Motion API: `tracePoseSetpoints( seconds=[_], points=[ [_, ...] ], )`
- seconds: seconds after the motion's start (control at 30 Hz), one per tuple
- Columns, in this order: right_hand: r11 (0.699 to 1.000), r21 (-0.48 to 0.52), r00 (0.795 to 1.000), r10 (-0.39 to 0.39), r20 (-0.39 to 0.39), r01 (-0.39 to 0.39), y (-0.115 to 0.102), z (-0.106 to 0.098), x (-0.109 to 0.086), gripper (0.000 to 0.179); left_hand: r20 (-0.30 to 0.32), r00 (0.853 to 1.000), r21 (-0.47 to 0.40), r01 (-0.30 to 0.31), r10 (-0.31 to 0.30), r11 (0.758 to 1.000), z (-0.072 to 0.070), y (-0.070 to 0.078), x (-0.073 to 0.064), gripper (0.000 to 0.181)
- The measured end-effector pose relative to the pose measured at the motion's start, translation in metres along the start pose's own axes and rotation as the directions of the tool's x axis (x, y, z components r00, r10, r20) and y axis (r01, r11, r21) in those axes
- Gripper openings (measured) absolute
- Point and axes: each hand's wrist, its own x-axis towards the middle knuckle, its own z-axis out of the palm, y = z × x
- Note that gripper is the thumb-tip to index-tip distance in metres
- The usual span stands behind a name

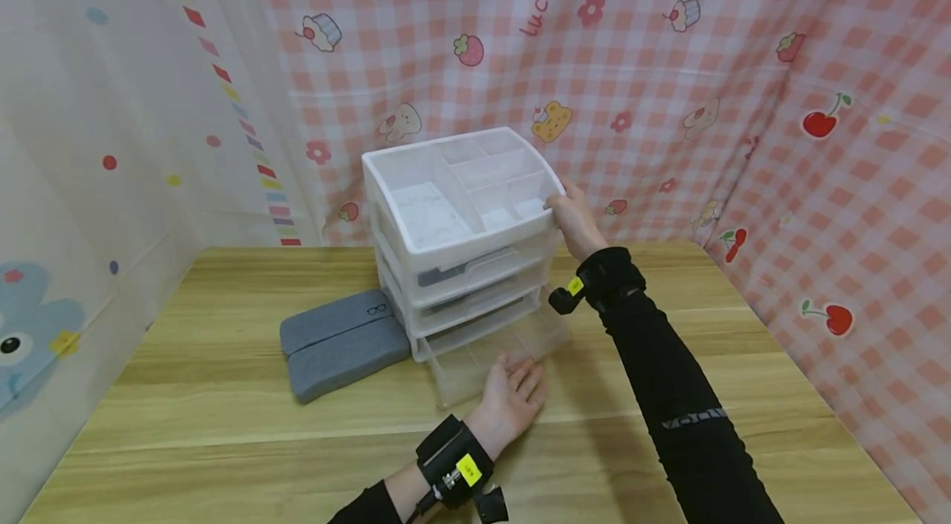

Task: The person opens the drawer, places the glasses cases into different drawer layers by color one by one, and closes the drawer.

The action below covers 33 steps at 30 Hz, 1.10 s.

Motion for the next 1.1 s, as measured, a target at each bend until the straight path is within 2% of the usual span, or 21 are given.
tracePoseSetpoints(
  seconds=[0.37, 0.5, 0.6, 0.7, 0.77, 0.8, 0.83, 0.87, 0.9, 0.97, 1.0, 1.03, 1.1],
  points=[
    [1.0, -0.008, 1.0, -0.023, -0.008, 0.023, 0.0, -0.002, -0.002, 0.063, 0.017, 0.999, 0.052, 0.044, -0.045, 0.998, 0.001, -0.017, -0.016, 0.066],
    [1.0, -0.012, 1.0, -0.023, -0.011, 0.023, 0.0, -0.002, -0.003, 0.063, 0.018, 0.998, 0.063, 0.052, -0.053, 0.997, 0.001, -0.019, -0.019, 0.067],
    [1.0, -0.013, 1.0, -0.019, -0.016, 0.019, 0.0, -0.002, -0.003, 0.063, 0.046, 0.996, 0.111, 0.065, -0.071, 0.992, 0.002, -0.019, -0.02, 0.065],
    [1.0, -0.01, 1.0, -0.014, -0.021, 0.014, 0.0, 0.0, -0.002, 0.063, 0.087, 0.988, 0.215, 0.108, -0.129, 0.971, 0.002, -0.015, -0.022, 0.059],
    [1.0, -0.006, 1.0, -0.011, -0.024, 0.011, 0.0, 0.001, -0.002, 0.062, 0.129, 0.972, 0.328, 0.148, -0.199, 0.933, 0.003, -0.008, -0.025, 0.05],
    [1.0, -0.009, 1.0, -0.012, -0.026, 0.012, 0.0, 0.001, -0.002, 0.062, 0.157, 0.958, 0.402, 0.159, -0.239, 0.902, 0.004, -0.004, -0.027, 0.044],
    [1.0, -0.012, 1.0, -0.012, -0.029, 0.011, 0.0, 0.002, -0.002, 0.061, 0.193, 0.94, 0.486, 0.158, -0.282, 0.86, 0.004, 0.002, -0.029, 0.04],
    [1.0, -0.015, 0.999, -0.013, -0.032, 0.013, 0.0, 0.002, -0.003, 0.061, 0.232, 0.92, 0.575, 0.132, -0.316, 0.807, 0.004, 0.009, -0.032, 0.036],
    [1.0, -0.015, 0.999, -0.013, -0.035, 0.013, 0.0, 0.003, -0.003, 0.061, 0.282, 0.893, 0.665, 0.082, -0.35, 0.742, 0.005, 0.017, -0.034, 0.035],
    [1.0, -0.02, 0.999, -0.015, -0.038, 0.014, -0.001, 0.003, -0.003, 0.061, 0.368, 0.851, 0.795, -0.08, -0.373, 0.602, 0.006, 0.035, -0.04, 0.033],
    [1.0, -0.019, 0.999, -0.014, -0.04, 0.013, -0.001, 0.003, -0.003, 0.062, 0.408, 0.836, 0.835, -0.179, -0.368, 0.52, 0.006, 0.044, -0.042, 0.033],
    [1.0, -0.02, 0.999, -0.014, -0.042, 0.013, 0.0, 0.003, -0.003, 0.062, 0.446, 0.821, 0.858, -0.278, -0.357, 0.432, 0.007, 0.055, -0.045, 0.035],
    [1.0, -0.023, 0.999, -0.016, -0.046, 0.015, 0.0, 0.002, -0.002, 0.062, 0.503, 0.806, 0.863, -0.446, -0.313, 0.238, 0.008, 0.075, -0.049, 0.032]
  ],
)
